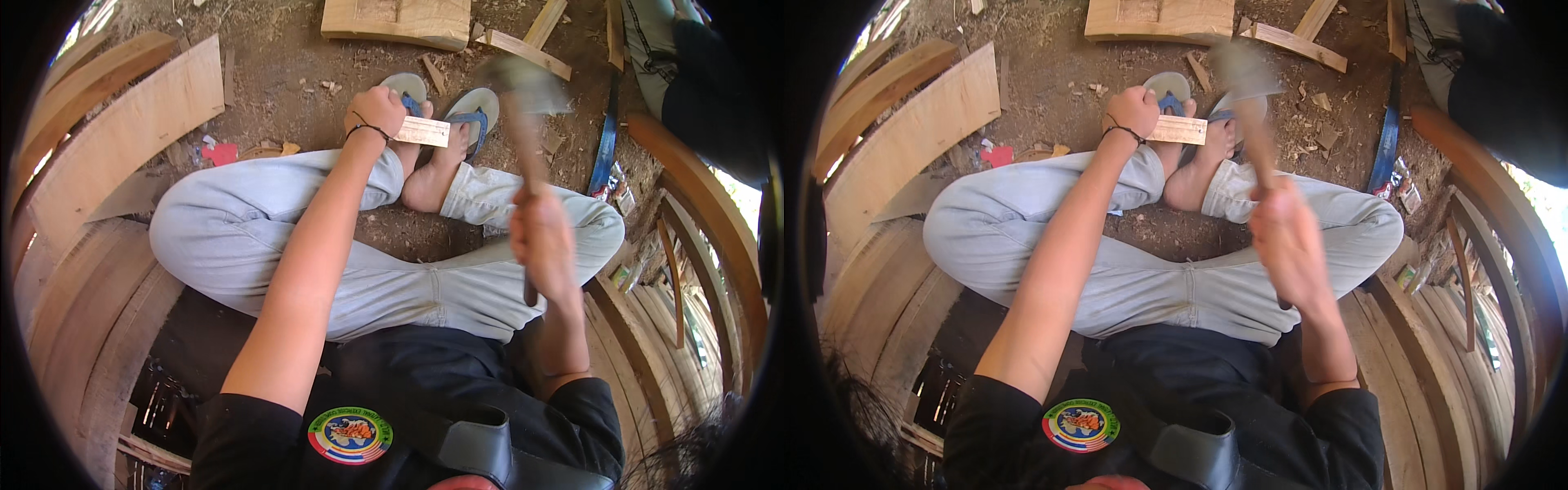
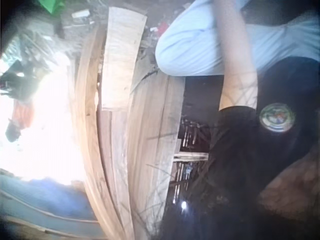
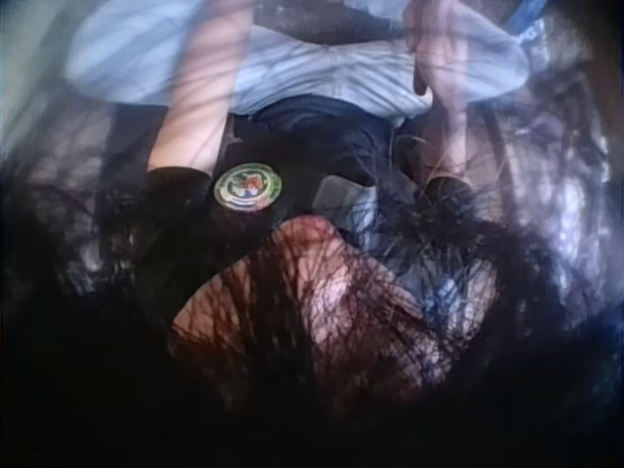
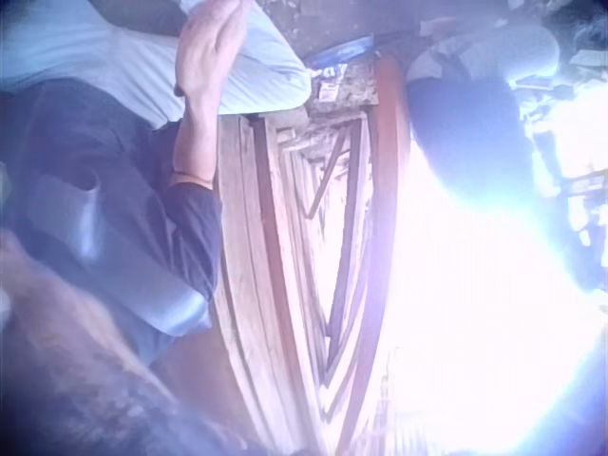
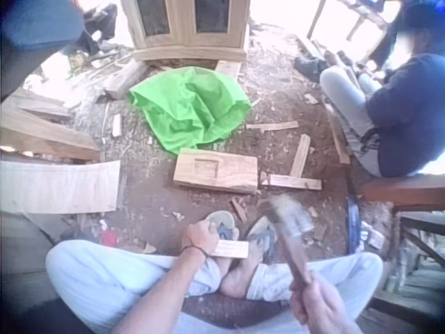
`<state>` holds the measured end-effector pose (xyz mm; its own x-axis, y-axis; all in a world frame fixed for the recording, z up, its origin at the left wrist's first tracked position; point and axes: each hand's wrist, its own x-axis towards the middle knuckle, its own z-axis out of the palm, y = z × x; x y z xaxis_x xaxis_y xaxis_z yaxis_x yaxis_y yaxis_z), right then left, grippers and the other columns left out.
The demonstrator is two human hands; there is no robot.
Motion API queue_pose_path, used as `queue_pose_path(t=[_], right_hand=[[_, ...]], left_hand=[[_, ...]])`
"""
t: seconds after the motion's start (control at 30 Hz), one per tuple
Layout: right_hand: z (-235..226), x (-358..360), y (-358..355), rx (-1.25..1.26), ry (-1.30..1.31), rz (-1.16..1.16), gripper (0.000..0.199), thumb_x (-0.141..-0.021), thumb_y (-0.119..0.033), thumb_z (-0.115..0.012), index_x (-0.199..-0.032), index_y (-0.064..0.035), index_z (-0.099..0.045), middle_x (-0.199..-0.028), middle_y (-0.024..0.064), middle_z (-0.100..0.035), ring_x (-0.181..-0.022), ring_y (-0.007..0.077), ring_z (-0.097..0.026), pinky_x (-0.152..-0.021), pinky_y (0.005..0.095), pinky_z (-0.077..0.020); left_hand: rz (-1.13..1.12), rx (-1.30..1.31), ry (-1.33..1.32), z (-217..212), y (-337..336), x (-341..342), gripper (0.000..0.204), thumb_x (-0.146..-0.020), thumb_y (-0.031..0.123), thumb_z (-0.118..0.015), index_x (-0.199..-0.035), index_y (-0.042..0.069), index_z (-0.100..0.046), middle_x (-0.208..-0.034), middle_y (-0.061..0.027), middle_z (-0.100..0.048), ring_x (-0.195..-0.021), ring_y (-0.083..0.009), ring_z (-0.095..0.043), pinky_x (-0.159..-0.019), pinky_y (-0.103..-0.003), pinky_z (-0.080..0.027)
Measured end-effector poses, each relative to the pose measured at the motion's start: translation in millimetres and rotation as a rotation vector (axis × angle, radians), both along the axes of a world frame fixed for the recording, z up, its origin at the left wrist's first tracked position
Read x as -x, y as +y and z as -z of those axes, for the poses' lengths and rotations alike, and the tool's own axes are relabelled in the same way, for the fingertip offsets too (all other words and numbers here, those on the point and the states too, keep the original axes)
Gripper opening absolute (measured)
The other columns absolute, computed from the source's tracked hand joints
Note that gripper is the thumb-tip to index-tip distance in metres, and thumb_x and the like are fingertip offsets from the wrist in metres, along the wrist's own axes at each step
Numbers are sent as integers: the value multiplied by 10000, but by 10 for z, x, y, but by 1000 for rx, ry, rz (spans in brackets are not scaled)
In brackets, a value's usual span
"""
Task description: The person uses a hammer to join small wooden strips together into a rectangular frame while sitting on a dirt floor.
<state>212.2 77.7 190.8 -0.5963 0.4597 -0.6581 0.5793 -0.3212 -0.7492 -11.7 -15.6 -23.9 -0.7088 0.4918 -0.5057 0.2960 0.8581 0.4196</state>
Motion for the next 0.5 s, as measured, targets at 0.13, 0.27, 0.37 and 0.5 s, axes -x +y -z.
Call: queue_pose_path(t=[0.13,0.27,0.37,0.5], right_hand=[[50,-25,-254,-18,697,440,606,-928,-657,-386,-976,-62,-495,-644,33,-460,-496,92,-407,-421,225,-325],[810,-197,-495,275,-286,141,437,-1024,-473,-349,-936,-72,-498,-634,-52,-439,-485,53,-404,-418,226,-338],[387,-93,-123,-110,-218,-32,431,-1027,-466,-355,-967,-71,-517,-645,-53,-450,-514,38,-413,-442,208,-334],[35,65,-30,-19,542,310,449,-994,-469,-403,-933,-32,-485,-606,24,-461,-463,95,-406,-409,251,-328]], left_hand=[[6,1,-46,-15,52,29,351,-907,298,-489,-999,35,-703,-1000,-258,-664,-972,-410,-642,-884,-470,-503],[-21,-47,-37,24,22,4,314,-883,283,-506,-934,41,-700,-936,-255,-662,-915,-427,-640,-859,-485,-499],[1,-57,-21,66,121,239,321,-886,297,-505,-966,58,-705,-952,-254,-663,-930,-422,-640,-874,-476,-500],[33,40,-115,9,-1,80,347,-896,310,-503,-994,49,-710,-1016,-252,-664,-979,-407,-641,-896,-464,-505]])
